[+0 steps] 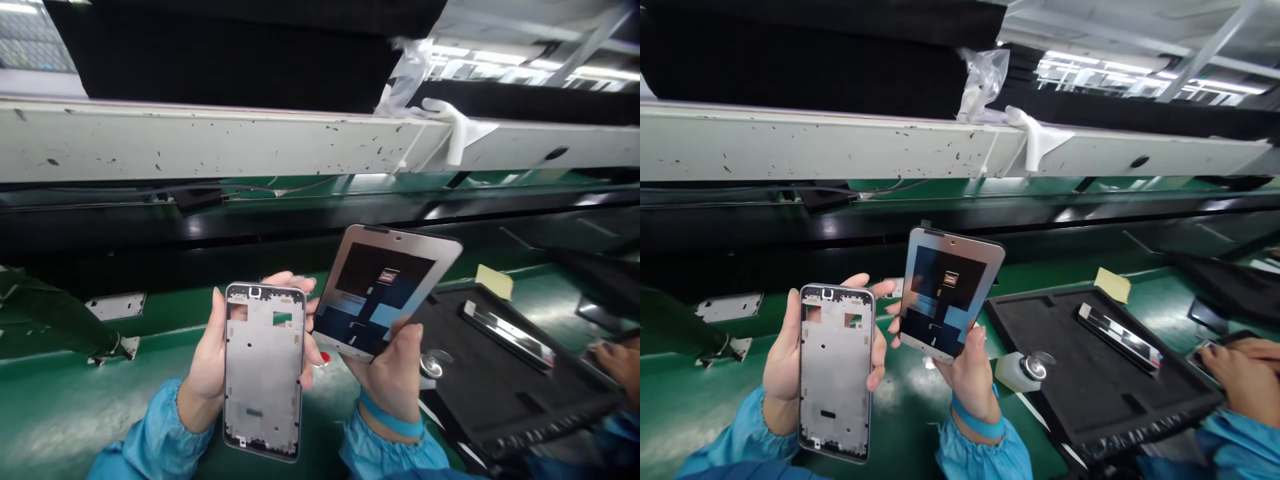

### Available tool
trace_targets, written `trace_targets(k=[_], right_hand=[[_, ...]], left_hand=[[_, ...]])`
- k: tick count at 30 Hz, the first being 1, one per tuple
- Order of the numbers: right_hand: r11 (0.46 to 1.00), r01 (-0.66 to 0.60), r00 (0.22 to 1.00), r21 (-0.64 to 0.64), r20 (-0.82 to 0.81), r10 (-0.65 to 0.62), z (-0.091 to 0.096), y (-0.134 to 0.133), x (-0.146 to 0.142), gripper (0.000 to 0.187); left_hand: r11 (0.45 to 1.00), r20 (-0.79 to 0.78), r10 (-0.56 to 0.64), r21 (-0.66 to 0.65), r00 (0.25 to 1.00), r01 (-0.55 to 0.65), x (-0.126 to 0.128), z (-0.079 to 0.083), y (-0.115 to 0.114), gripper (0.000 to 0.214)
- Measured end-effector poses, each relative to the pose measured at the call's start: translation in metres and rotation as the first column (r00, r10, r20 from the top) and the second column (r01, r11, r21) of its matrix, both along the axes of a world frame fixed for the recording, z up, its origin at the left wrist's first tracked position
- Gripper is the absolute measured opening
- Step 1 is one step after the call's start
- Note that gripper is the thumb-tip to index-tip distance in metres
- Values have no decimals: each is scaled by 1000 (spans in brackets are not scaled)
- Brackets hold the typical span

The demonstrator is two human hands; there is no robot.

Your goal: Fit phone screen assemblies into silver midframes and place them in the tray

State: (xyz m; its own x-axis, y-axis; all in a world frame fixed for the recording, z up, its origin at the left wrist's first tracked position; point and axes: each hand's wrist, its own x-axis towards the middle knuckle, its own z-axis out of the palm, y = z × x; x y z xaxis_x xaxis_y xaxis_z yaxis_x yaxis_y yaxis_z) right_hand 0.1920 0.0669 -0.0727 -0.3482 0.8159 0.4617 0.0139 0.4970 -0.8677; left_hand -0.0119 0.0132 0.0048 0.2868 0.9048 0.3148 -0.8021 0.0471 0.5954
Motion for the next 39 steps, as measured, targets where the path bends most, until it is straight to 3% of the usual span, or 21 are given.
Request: trace_targets(k=[5, 9, 14, 19, 24, 35, 39], right_hand=[[991, 1, 977, -133, -213, -29, -3, -2, 2, 72], [995, -88, 991, -52, -107, 82, 19, -3, 3, 73], [977, -152, 985, 151, 109, 137, 49, 6, 5, 68], [945, -212, 958, 249, 243, 151, 53, 13, 8, 67], [935, -216, 948, 280, 290, 132, 56, 12, 10, 66], [944, -216, 942, 250, 309, 134, 54, 7, 5, 65], [946, -217, 944, 241, 299, 140, 53, 5, 2, 65]], left_hand=[[999, -29, 36, -40, 999, -38, 2, 6, -8, 72], [985, -96, 155, -56, 983, -161, 4, 4, -6, 77], [852, -177, 505, -53, 845, -521, -5, -5, 19, 68], [725, -177, 677, 0, 714, -688, -28, -13, 38, 66], [690, -202, 717, 70, 667, -720, -40, -13, 38, 61], [724, -82, 688, 145, 721, -675, -37, -4, 33, 46], [717, -141, 696, 204, 704, -667, -37, -4, 31, 46]])
